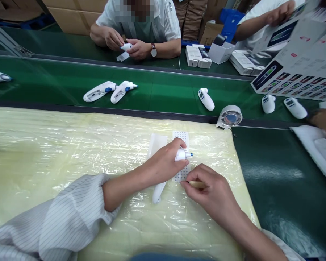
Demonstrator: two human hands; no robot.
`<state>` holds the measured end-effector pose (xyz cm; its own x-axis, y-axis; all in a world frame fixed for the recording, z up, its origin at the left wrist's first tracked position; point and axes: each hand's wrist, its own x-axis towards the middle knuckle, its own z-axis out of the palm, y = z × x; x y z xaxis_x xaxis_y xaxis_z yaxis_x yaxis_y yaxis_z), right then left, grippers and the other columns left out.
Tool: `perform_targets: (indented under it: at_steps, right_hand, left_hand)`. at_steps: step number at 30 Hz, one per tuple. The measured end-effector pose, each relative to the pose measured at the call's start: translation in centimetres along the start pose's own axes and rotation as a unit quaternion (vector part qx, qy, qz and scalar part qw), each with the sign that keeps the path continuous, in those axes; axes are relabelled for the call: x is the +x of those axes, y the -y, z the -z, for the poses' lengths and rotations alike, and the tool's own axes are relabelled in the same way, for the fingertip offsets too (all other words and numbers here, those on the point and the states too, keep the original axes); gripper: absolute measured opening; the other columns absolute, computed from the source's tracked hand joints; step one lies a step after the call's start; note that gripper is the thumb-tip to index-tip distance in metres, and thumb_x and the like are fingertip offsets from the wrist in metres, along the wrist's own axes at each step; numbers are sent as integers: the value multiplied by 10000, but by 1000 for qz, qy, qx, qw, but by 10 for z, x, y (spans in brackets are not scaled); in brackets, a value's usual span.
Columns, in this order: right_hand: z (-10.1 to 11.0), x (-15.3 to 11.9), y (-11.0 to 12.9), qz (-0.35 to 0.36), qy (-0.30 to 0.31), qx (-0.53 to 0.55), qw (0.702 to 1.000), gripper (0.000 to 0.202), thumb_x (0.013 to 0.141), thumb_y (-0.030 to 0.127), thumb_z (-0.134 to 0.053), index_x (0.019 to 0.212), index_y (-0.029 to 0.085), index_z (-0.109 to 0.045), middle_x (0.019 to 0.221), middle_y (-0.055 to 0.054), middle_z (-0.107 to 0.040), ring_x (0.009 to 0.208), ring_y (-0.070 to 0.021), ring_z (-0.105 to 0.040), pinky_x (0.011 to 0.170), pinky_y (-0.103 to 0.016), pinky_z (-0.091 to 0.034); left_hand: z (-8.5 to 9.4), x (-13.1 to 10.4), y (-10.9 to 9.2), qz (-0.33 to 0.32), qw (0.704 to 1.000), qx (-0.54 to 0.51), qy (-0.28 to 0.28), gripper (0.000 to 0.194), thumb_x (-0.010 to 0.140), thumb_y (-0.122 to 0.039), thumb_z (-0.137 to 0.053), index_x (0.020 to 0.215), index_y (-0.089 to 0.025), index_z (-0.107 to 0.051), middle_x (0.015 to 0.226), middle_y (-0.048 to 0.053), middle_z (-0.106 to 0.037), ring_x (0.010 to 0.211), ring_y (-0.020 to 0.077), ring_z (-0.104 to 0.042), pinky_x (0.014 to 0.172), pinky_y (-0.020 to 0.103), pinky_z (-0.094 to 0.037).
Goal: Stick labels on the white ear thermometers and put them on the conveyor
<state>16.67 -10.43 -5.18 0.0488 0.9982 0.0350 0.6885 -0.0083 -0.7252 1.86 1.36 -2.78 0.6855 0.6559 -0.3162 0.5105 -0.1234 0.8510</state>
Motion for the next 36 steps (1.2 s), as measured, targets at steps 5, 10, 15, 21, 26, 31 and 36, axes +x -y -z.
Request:
perform_targets:
  at_steps: [5,10,15,21,26,31,36]
  right_hand:
    - [16,4,2,-34,-19,84,996,126,848,240,-669,726,231,-636,738,5,-619,659,-136,-599,549,-230,-458]
    - [29,18,14,-8,-87,86,992,68,857,273,-681,795,245,-677,854,-11,-636,689,-123,-615,495,-195,-466]
    - [32,31,25,12,-97,57,994,55,854,238,-656,807,240,-684,960,-22,-692,784,-132,-672,527,-187,-497]
    - [29,32,29,9,-103,55,993,73,855,239,-639,788,237,-667,919,-21,-710,766,-136,-678,502,-186,-480]
    - [29,31,28,5,-98,67,993,65,860,245,-639,803,239,-669,930,-24,-702,802,-148,-680,540,-198,-515]
    - [28,32,28,10,-96,55,994,72,863,253,-642,798,239,-667,903,-22,-699,766,-149,-678,533,-209,-507]
    - [29,33,28,15,-98,44,994,76,863,248,-648,788,238,-661,882,-15,-694,752,-144,-670,525,-206,-492]
  left_hand:
    - [2,-3,2,17,998,-37,41,399,831,-180,-530,1196,-238,-378,733,-55,-517,595,151,-492,543,268,-358]
    - [1,-13,1,-21,997,-63,42,301,925,-300,-481,1215,-275,-401,816,-25,-535,672,167,-518,574,281,-387]
    - [-4,-20,0,-40,997,-66,4,268,931,-303,-496,1189,-290,-425,886,-19,-575,701,167,-544,602,293,-411]
    - [-5,-24,0,-14,997,-80,-11,331,939,-323,-476,1253,-297,-374,907,-1,-583,771,193,-565,654,319,-430]
    - [-3,-25,0,12,997,-76,7,375,905,-227,-434,1267,-307,-376,848,-15,-535,714,180,-528,649,322,-397]
    - [-1,-26,-3,17,996,-81,18,344,925,-227,-385,1262,-299,-392,922,7,-533,782,194,-521,725,363,-406]
    - [-1,-26,-6,19,996,-87,22,298,963,-261,-359,1258,-290,-394,926,14,-535,792,200,-506,751,381,-404]
